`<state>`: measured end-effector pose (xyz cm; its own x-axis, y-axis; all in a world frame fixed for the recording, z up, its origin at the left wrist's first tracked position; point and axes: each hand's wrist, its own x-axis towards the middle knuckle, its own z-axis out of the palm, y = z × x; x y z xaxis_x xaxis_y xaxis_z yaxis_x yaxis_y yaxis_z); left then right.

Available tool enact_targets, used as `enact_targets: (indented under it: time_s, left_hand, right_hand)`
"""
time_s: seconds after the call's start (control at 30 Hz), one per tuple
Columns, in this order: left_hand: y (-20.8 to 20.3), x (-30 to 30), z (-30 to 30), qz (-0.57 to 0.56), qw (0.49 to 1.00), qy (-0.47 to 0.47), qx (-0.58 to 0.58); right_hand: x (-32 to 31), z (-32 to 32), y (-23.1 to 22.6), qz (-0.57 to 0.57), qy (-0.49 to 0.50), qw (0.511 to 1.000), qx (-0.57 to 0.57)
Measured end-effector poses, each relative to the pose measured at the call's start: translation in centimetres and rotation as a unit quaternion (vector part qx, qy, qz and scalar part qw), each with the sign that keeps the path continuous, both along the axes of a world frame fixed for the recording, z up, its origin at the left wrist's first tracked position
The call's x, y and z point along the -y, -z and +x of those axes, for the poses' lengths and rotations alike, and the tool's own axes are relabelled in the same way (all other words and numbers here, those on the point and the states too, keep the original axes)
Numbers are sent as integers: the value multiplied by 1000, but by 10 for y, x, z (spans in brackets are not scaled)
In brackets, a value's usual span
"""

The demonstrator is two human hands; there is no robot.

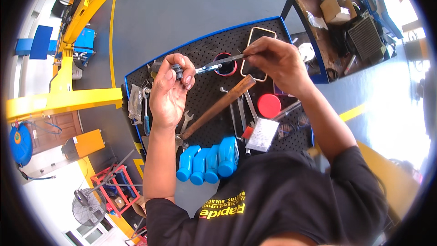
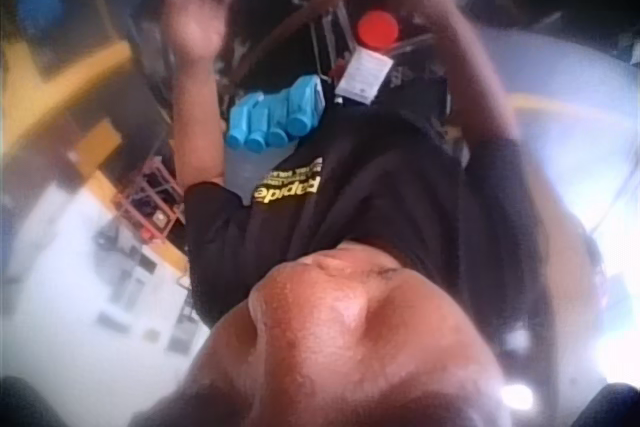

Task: The person sits on the floor and cleans a car brake caliper with a spray can and cloth. They then apply lubricant to a small metal pin using a brush and install it into the caliper.

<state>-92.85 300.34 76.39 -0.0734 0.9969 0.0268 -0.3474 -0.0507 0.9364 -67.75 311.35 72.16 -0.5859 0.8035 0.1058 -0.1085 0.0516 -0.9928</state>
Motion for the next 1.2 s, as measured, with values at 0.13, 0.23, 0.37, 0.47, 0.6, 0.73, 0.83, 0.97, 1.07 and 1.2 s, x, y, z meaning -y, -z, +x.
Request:
enact_targets:
  time_s: [0.13, 0.23, 0.37, 0.47, 0.6, 0.73, 0.83, 0.97, 1.07, 1.2]
  left_hand:
    - [-10, -2, 3, -4, 998, 22, -63]
    - [-17, -2, 2, -5, 994, 46, -97]
    - [-24, -3, 1, -14, 993, 69, -97]
    - [-20, -7, -2, 0, 995, 73, -69]
    - [-24, -11, 1, -11, 997, 67, -21]
    - [-21, -15, -4, -2, 991, 77, 112]
    - [-22, -20, 7, 1, 972, 37, 233]
    - [-23, -26, 18, 8, 951, -25, 309]
    - [-24, -24, 21, 1, 938, -59, 342]
    - [-26, -23, 27, -11, 923, -72, 378]
  right_hand:
    - [-2, -1, -2, 90, -33, 995, 33]
    - [-7, 11, 3, 76, -35, 995, 53]
    - [-12, 10, 8, -16, -41, 999, 15]
    - [-13, -1, 16, -77, -75, 993, -44]
    - [-17, 2, 19, -123, -103, 986, -42]
    - [-25, 10, 20, -195, -128, 972, -36]
    - [-16, 7, 19, -333, -109, 930, -109]
    - [1, 2, 10, -430, -84, 883, -168]
    - [9, 1, 0, -401, -83, 897, -166]
    - [13, -1, -10, -227, 21, 966, -125]
